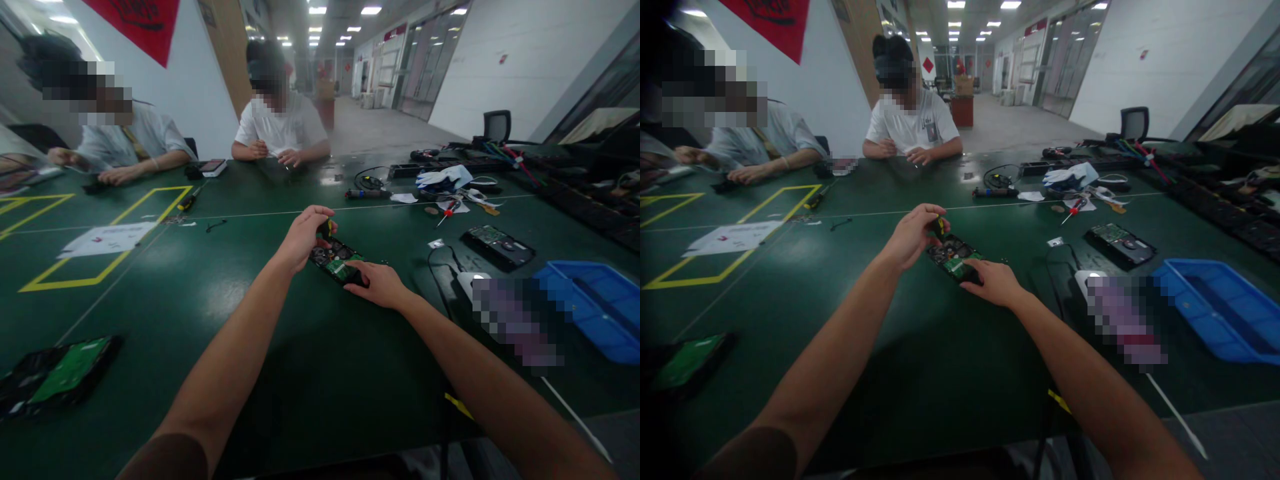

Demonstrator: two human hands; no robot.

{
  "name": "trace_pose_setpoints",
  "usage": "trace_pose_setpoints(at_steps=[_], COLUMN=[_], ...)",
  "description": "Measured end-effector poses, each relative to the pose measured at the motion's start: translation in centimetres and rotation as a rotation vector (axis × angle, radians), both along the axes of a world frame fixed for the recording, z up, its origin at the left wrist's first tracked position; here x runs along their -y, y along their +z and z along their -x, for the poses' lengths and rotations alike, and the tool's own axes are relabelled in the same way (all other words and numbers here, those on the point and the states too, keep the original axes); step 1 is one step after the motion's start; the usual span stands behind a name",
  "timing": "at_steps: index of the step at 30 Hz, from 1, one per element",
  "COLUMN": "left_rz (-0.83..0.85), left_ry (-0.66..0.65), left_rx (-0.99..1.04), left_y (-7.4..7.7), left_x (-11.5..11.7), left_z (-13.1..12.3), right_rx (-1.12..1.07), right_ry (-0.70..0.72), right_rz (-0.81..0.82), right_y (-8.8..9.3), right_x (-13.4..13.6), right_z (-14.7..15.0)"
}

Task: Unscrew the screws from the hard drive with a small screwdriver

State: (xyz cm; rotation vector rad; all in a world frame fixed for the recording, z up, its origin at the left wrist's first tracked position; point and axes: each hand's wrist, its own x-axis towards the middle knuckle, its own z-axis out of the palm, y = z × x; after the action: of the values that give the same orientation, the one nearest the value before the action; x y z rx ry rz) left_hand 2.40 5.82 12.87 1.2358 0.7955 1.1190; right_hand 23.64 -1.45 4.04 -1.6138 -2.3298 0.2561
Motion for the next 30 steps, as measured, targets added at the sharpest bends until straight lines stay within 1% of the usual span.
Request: trace_pose_setpoints(at_steps=[5,11,20,25,30], left_rz=[0.016,0.007,-0.120,-0.141,-0.132], left_ry=[-0.052,-0.071,-0.045,-0.080,-0.109], left_rx=[0.043,0.072,-0.084,-0.140,-0.125], left_y=[0.06,-0.46,-0.53,-0.60,-0.41], left_x=[0.02,-0.19,-0.12,-0.09,0.10], left_z=[-0.01,-0.24,-0.18,0.02,-0.06], right_rx=[0.013,0.005,-0.006,0.003,0.005], right_ry=[0.001,0.005,0.001,0.005,0.002], right_rz=[0.003,-0.008,-0.001,-0.002,-0.002], right_y=[0.06,0.00,-0.08,-0.10,-0.05], right_x=[-0.05,-0.04,-0.02,-0.05,-0.01], right_z=[-0.01,-0.03,-0.05,-0.04,0.01])
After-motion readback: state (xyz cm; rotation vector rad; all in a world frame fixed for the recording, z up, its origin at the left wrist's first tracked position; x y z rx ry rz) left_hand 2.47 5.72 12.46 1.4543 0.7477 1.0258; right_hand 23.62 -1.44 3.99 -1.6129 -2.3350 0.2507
